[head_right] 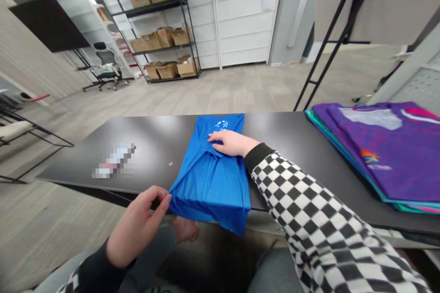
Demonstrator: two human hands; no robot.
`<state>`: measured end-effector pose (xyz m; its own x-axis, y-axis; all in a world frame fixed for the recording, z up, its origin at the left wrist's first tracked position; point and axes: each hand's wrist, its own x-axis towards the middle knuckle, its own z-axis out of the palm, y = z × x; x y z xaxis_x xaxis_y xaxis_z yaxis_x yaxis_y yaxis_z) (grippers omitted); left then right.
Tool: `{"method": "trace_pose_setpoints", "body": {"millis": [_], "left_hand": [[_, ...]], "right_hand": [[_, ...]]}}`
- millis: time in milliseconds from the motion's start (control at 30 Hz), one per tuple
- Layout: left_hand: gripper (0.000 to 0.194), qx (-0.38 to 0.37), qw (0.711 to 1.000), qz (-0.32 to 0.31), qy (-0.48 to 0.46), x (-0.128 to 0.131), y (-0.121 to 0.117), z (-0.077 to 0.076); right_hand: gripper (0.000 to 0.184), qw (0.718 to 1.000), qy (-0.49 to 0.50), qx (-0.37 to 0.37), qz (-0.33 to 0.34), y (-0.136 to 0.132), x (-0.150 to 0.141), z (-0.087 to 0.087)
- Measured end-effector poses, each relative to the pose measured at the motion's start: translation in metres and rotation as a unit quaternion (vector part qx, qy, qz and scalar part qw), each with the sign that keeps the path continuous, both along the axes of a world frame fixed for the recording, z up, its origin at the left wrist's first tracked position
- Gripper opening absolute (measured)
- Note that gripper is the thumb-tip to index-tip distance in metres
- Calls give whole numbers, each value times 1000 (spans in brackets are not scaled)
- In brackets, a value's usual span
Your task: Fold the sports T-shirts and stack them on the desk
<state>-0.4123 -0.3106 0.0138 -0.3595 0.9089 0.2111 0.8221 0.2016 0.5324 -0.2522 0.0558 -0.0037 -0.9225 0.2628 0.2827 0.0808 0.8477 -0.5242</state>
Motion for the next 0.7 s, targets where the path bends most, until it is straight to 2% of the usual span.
{"method": "trace_pose_setpoints", "body": {"millis": [100,167,233,367,467,567,700], "left_hand": [[22,14,996,19,-87,15,-6,-12],[17,41,987,33,-149,25,-9,-27],[27,73,977,53,-193,35,-13,-47],[36,90,974,90,-189,55,-27,-88],[26,69,981,80,-165,67,-35,-108],[3,34,986,33,-157,74,-36,-110],[15,36,987,22,-156,77,-37,-93]], "right_hand": [[34,1000,-4,5,-1,0,-1,0],[33,1000,2,2,0,1,-1,0],[33,1000,8,-1,1,1,-2,0],[34,1000,7,3,6,3,-2,-3],[35,1000,11,-8,6,5,-3,-5],[35,1000,9,-10,5,6,-3,-6],[36,1000,5,0,11,6,-1,-4]]}}
